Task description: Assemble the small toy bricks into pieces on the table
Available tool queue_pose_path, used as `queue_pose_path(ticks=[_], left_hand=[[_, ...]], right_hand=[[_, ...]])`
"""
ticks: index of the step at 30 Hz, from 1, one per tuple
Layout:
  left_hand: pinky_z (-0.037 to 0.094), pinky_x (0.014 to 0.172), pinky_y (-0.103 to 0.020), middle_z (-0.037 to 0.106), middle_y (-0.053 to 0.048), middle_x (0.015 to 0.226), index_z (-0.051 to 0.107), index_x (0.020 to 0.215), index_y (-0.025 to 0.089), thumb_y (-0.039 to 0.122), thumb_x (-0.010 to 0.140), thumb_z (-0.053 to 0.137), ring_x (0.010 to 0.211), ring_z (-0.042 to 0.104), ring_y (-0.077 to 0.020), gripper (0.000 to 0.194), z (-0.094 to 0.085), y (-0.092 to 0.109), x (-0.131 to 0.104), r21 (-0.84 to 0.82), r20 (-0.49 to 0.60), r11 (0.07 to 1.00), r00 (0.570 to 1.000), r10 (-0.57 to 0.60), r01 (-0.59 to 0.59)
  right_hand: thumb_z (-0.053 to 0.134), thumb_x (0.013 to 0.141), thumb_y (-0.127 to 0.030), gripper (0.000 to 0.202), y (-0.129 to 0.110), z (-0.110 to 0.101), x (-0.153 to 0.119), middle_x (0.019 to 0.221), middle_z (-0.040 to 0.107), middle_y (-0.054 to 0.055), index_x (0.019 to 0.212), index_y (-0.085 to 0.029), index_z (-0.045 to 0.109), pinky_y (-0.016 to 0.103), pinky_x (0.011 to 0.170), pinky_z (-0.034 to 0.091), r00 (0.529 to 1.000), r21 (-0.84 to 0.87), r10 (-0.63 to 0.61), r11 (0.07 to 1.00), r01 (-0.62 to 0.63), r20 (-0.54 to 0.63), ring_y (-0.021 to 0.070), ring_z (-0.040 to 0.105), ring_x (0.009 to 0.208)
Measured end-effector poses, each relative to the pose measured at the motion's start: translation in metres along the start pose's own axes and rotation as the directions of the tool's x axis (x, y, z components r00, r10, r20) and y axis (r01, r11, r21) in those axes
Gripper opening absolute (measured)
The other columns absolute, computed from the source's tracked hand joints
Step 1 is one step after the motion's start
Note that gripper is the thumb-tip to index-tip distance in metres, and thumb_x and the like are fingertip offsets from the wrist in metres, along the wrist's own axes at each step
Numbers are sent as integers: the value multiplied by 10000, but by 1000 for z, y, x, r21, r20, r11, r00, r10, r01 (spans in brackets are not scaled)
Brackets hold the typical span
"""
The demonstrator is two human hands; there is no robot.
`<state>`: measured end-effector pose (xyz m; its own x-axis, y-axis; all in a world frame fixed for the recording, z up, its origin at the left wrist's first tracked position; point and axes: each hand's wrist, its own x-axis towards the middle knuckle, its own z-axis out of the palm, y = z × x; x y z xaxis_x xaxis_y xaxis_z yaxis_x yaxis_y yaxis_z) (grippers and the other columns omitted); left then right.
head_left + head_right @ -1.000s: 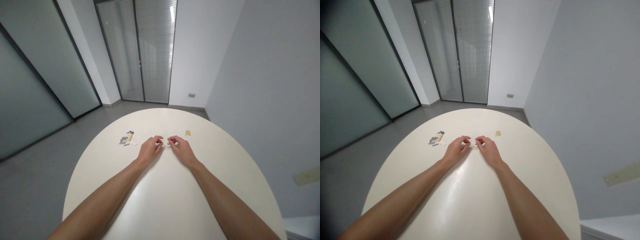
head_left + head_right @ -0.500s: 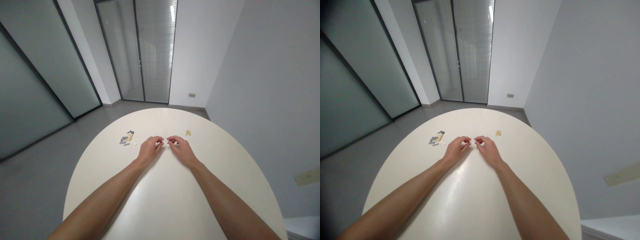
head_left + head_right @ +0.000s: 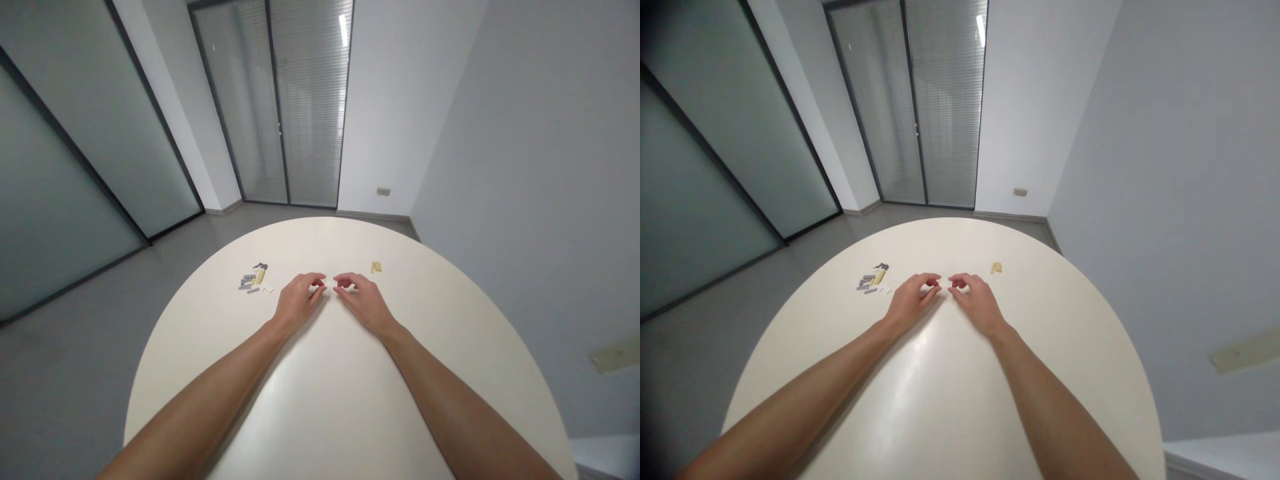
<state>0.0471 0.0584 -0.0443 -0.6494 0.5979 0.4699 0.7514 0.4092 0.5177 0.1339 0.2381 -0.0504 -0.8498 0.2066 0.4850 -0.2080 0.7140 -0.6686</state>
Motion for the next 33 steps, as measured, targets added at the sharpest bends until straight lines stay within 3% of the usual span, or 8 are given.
queue_pose_path(ticks=[33], left_hand=[[507,872,-322,729,-10,1002,672,1064,234,275,927,616,972,654,-186,154,-1,1,0,4,-4,1000,1000,16,-16]], right_hand=[[688,863,-280,196,1,-1,0,940,705,25,1057,-259,704,376,881,483,1000,-17,1,1000,-2,-25,199,623,916]])
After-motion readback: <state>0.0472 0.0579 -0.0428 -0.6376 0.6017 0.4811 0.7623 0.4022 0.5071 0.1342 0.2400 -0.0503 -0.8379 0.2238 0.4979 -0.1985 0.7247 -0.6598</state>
